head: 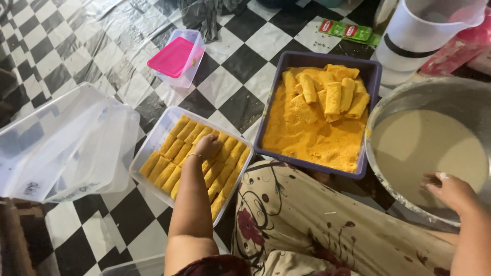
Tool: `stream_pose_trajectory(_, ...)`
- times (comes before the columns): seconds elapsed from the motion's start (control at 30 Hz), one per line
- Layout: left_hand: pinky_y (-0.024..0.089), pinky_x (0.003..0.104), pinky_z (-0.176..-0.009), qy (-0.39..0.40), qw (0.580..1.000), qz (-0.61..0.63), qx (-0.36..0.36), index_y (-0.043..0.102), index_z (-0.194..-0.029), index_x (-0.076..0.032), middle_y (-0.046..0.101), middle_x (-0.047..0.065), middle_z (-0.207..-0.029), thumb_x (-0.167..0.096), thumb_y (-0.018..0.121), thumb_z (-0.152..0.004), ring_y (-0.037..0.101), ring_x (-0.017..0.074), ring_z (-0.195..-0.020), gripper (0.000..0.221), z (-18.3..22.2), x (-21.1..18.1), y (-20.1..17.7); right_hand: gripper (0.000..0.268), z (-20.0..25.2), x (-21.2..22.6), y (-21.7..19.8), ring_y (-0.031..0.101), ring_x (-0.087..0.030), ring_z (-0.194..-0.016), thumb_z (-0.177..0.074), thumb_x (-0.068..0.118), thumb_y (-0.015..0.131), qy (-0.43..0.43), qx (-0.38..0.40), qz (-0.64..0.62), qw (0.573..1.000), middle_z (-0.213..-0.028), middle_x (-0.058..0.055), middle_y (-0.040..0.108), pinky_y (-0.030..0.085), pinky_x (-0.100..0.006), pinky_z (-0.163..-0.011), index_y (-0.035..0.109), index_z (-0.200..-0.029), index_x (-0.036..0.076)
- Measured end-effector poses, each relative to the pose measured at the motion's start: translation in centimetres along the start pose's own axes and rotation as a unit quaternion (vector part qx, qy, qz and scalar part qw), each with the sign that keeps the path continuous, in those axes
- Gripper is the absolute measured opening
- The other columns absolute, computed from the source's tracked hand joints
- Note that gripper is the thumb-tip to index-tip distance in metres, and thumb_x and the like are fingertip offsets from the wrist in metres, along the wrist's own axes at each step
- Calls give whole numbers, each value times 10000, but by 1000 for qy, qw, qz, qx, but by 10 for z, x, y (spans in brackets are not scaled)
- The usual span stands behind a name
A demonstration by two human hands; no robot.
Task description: Dipping rolled food items into a liquid batter and then coating them with yellow breadcrumbs or seasoning before arranging them in a tray.
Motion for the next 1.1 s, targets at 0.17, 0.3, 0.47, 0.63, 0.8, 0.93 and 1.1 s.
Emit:
stream_pose_trajectory(0.17,524,542,-913,-466,362,807,-7,703,-1064,-35,597,174,-1215,-324,585,-935,625,433,-1023,337,33,76,-7,414,-1,2,0,795,-201,-940,-889,410,720,-35,-33,-82,995,-1098,24,832,620,-311,-820,741,-1243,197)
stream_pose_trajectory(0.3,542,455,-854,-432,278,827,-229,660,-1204,-115,673,154,-1160,-124,611,-855,651,363,-1005,353,0,185,-88,483,10,18,-27,794,-239,-1013,-891,391,730,-18,-8,-122,992,-1200,-34,811,621,-341,-869,714,-1317,163)
stream_pose_trajectory(0.47,421,478,-1096,-254,324,887,-211,413,-1536,-160,449,71,-1573,-230,557,-927,445,411,-1359,630,-73,254,-170,424,20,19,-36,786,-222,-1014,-895,255,727,-18,-7,-195,981,-1183,-46,813,607,-344,-882,716,-1301,131)
stream_pose_trajectory(0.63,383,498,-1058,-256,338,880,-215,536,-1375,-207,605,71,-1376,-340,721,-808,518,340,-1279,611,-48,276,-171,457,20,12,-42,776,-246,-1002,-879,347,738,-8,-14,-219,975,-1151,-65,812,596,-350,-888,725,-1275,119)
stream_pose_trajectory(0.8,450,443,-997,-310,337,854,-248,676,-1164,-151,594,100,-1198,-404,705,-896,544,327,-1147,370,-27,262,-172,473,31,35,-68,779,-275,-1072,-909,344,733,0,16,-183,983,-1264,-75,777,619,-387,-918,695,-1330,132)
stream_pose_trajectory(0.93,414,467,-1081,-160,489,839,-176,716,-1237,-145,615,113,-1275,-542,793,-796,521,314,-1233,598,-3,270,-204,460,38,45,-76,760,-261,-1121,-917,302,725,-3,20,-198,980,-1293,-62,766,611,-383,-947,694,-1352,157)
stream_pose_trajectory(1.1,436,469,-1019,-146,566,794,-170,781,-1115,-159,606,135,-1268,-445,853,-735,495,342,-1238,481,-32,243,-217,487,45,38,-72,766,-254,-1085,-908,329,727,2,6,-195,981,-1253,-71,779,605,-372,-930,684,-1356,143)
Point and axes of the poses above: each hand's wrist, its own z-axis away from the middle knuckle, its own y-axis out of the palm, x = y × z, the point moved 4 cm from there along -z, towards the middle knuckle
